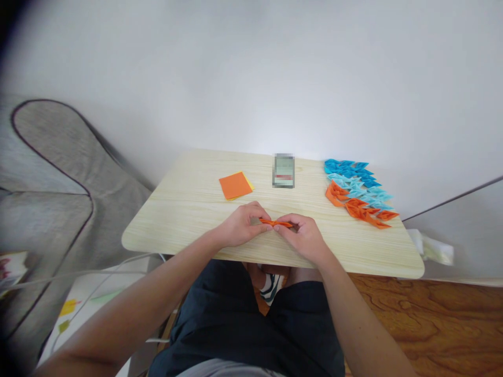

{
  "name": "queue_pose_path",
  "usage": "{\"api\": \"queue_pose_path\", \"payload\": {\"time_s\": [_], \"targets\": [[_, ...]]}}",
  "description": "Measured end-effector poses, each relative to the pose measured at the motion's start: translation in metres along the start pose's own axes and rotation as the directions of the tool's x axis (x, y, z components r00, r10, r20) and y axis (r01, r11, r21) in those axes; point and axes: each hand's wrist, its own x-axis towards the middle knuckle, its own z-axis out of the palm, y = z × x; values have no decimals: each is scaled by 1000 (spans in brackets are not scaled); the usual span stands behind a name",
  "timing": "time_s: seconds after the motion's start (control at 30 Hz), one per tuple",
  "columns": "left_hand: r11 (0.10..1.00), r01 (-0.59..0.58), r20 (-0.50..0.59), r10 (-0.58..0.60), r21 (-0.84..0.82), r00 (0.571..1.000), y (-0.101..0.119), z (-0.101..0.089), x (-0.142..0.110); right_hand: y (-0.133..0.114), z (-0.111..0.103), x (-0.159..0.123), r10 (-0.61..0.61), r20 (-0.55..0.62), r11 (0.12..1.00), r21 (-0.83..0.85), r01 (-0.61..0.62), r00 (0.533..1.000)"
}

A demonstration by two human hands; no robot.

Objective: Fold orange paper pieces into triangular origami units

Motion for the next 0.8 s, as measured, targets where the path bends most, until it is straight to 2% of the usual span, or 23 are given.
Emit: {"api": "queue_pose_path", "payload": {"time_s": [0.23, 0.47, 0.8], "targets": [[999, 15, -26, -14, 29, 1000, -3, 3, 1, 1, -2, -1, 25, 9, 998, -59, -24, 1000], [998, 16, -40, -14, 68, 999, -1, 3, 4, 0, 1, 2, -5, -16, 998, -65, 4, 1000], [995, -21, -3, 22, 96, 1000, 5, -1, 0, -4, 6, 2, -38, -59, 992, -119, 31, 998]]}}
